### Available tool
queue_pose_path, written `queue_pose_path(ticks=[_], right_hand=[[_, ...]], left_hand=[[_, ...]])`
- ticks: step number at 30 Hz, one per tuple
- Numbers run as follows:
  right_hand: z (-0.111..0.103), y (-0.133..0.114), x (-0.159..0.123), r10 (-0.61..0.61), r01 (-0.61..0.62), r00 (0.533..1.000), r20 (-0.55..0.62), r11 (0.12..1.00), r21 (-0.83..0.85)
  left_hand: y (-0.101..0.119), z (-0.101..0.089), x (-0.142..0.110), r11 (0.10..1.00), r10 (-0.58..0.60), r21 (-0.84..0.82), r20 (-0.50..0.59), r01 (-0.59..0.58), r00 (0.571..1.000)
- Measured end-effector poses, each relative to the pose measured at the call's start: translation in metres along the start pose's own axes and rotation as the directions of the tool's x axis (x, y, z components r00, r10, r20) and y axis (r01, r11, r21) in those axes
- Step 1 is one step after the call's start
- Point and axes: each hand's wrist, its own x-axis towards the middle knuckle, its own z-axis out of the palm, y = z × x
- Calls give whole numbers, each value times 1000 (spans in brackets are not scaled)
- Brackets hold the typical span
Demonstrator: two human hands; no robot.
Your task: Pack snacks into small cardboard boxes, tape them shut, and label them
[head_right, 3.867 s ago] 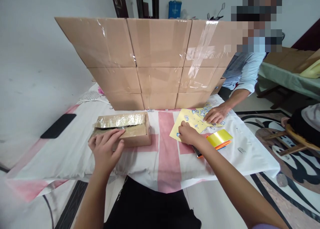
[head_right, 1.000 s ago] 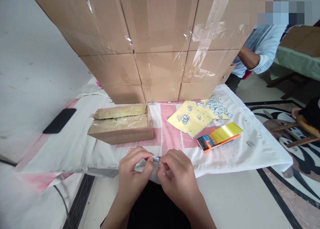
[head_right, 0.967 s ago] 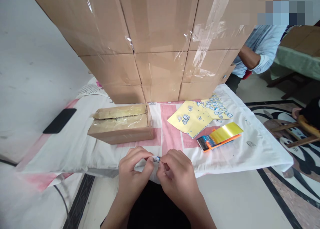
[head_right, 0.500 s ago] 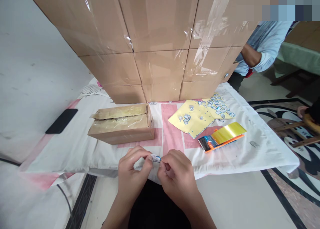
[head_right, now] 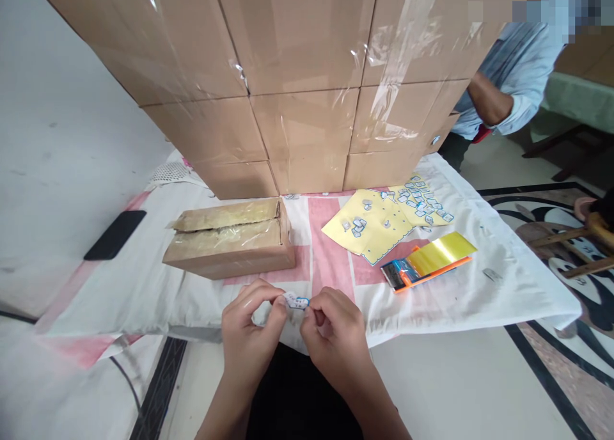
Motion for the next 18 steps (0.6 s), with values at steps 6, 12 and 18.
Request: queue_pose_path(ticks=[6, 12, 18], right_hand=[[9, 5, -1, 26, -25, 999, -28, 999, 35], [15, 5, -1, 52, -49, 998, -47, 996, 74], [18, 8, 4, 68, -62, 996, -56, 994, 92]], left_hand=[[-2, 2, 1, 998, 9, 64, -39, -6, 999], [-4, 6, 0, 991, 24, 131, -107, -10, 994], [-11, 7, -2, 989, -143, 17, -162, 148, 976]])
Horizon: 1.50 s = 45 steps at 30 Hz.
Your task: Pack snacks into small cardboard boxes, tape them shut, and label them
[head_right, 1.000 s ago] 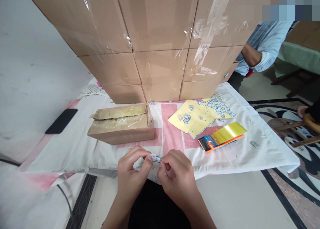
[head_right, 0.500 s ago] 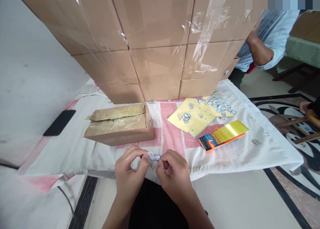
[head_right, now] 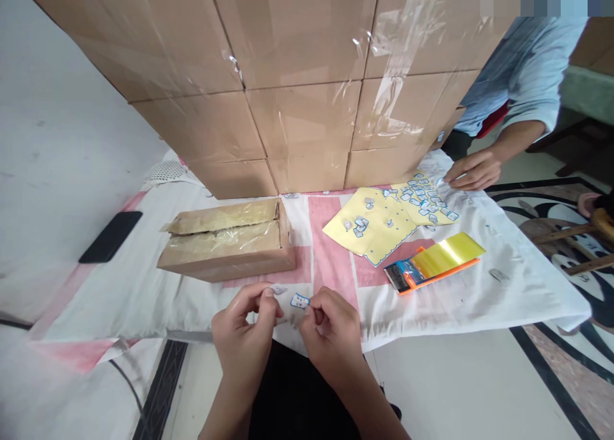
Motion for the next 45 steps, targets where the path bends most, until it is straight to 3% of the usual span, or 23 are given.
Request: queue_pose_path(ticks=[7, 12, 14, 16, 19, 22, 27, 29, 31, 33, 34, 35, 37, 39, 41, 43, 45], right_hand=[[-15, 24, 6, 129, -125, 991, 23, 984, -125], [-51, 52, 60, 280, -208, 952, 121, 886, -415], [-59, 63, 96, 356, -139, 901, 248, 777, -614], [-62, 74, 130, 496, -22, 786, 369, 620, -785], [-57, 85, 163, 634, 46, 676, 375, 472, -880], [-50, 88, 174, 667, 44, 686, 290, 360, -932], [-51, 74, 167, 565, 8, 809, 162, 265, -964], [-51, 63, 155, 487, -31, 863, 133, 314, -949], [-45, 51, 134, 376, -62, 913, 161, 516, -854], [-32, 37, 108, 247, -48, 928, 278, 822, -567], [-25, 30, 95, 189, -54, 917, 350, 931, -360], [-17, 24, 82, 154, -91, 900, 408, 981, -170], [-2, 14, 63, 131, -194, 862, 490, 978, 79], [7, 7, 51, 117, -233, 841, 528, 959, 159], [10, 6, 48, 69, -189, 843, 533, 966, 174], [7, 11, 53, 40, -145, 871, 490, 973, 178], [3, 22, 67, 47, -147, 912, 407, 965, 219]], left_hand=[[-9, -10, 10, 972, -166, -169, -17, 160, 986], [-18, -16, 14, 966, -119, -221, 73, 132, 990], [-19, -14, 14, 965, -121, -227, 59, 131, 991], [-19, -11, 13, 962, -142, -231, 41, 148, 989], [-18, -9, 11, 955, -182, -231, 39, 186, 983], [-18, -11, 11, 955, -196, -213, 64, 206, 978], [-19, -17, 13, 952, -192, -231, 60, 201, 980], [-22, -19, 12, 942, -224, -244, 53, 230, 973], [-26, -20, 11, 935, -244, -248, 76, 255, 967], [-30, -22, 11, 935, -237, -243, 115, 259, 965], [-32, -23, 11, 938, -225, -236, 136, 252, 965], [-34, -23, 12, 943, -210, -226, 161, 243, 964], [-35, -23, 13, 959, -166, -193, 212, 208, 963], [-34, -22, 12, 979, -105, -145, 261, 146, 960], [-34, -20, 11, 995, -50, -67, 279, 72, 959], [-36, -21, 11, 997, -59, 67, 206, 46, 977], [-43, -26, 15, 975, -77, 211, 5, 74, 997]])
